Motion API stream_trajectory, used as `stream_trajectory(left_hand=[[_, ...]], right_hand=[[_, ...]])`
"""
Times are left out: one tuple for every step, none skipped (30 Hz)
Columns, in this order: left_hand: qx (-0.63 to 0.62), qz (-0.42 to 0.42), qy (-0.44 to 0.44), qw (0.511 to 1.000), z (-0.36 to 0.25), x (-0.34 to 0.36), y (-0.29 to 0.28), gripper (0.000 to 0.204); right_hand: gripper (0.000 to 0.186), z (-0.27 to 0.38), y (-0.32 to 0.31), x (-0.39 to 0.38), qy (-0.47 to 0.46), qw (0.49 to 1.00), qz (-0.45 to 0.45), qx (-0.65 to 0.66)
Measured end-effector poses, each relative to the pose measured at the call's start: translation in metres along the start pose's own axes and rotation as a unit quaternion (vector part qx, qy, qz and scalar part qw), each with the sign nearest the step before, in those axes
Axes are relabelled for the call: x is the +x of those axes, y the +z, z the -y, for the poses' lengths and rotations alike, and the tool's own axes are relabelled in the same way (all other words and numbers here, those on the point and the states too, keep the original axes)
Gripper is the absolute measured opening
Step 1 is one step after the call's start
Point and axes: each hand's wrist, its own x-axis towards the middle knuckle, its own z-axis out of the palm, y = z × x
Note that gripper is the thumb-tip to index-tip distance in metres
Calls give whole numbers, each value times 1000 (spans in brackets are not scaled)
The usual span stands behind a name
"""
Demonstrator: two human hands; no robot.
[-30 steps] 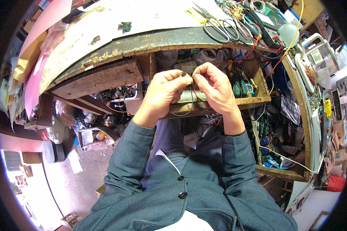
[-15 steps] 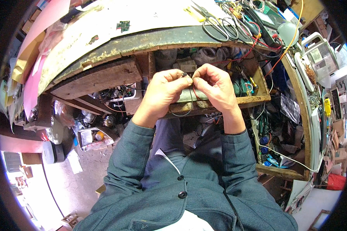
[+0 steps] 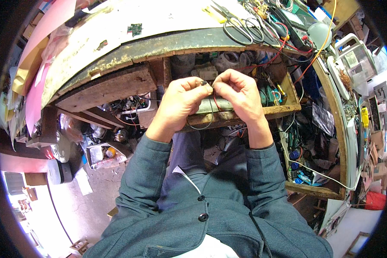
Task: The person strips insulation from a red wire using shears, twists the exposed strands, and then connects the wire to a small green circuit board. The person then uses a multimeter probe to test the connection on the circuit board.
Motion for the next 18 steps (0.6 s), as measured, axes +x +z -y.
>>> stream_trajectory(left_hand=[[6,-4,2,1000,0,0,1,11],[12,-7,5,1000,0,1,3,11],[17,-11,7,1000,-1,1,5,11],[9,-17,1,1000,-3,0,7,12],[1,-22,-5,1000,-7,-1,10,12],[-7,-27,-11,1000,-10,-2,12,12],[-4,-20,-19,1000,-11,-2,12,12],[-1,-13,-28,1000,-12,-3,11,13],[2,-6,-36,999,-13,-3,10,13],[4,0,-39,999,-13,-3,9,13],[7,6,-41,999,-12,-2,7,12],[10,12,-44,999,-11,-2,6,12],[16,13,-41,999,-11,-2,6,12],[21,14,-37,999,-11,-2,6,12],[27,15,-34,999,-11,-2,6,12],[27,10,-30,999,-11,-2,7,13],[27,5,-26,999,-11,-2,7,14],[27,0,-22,999,-10,-3,7,15]], right_hand=[[6,-4,-1,0,1,1000,4,-6],[6,-7,-3,0,2,1000,7,-12],[6,-7,-4,0,-5,1000,-13,-16],[6,-7,-4,1,-12,999,-30,-21],[7,-7,-4,2,-18,998,-48,-25],[7,-7,-5,3,-7,999,-52,-12],[7,-6,-5,3,4,998,-57,0],[7,-4,-5,3,15,998,-62,12],[9,1,-5,2,19,998,-60,18],[9,2,-4,2,8,998,-54,18],[9,3,-2,2,-3,999,-47,17],[10,3,0,2,-13,999,-41,17],[10,-2,1,2,-16,999,-32,10],[10,-6,-1,2,-19,999,-31,5],[10,-9,-2,2,-23,999,-29,0],[10,-10,-4,3,-26,999,-27,-4],[10,-10,-5,3,-20,999,-29,-9],[11,-10,-6,3,-15,999,-30,-14]])
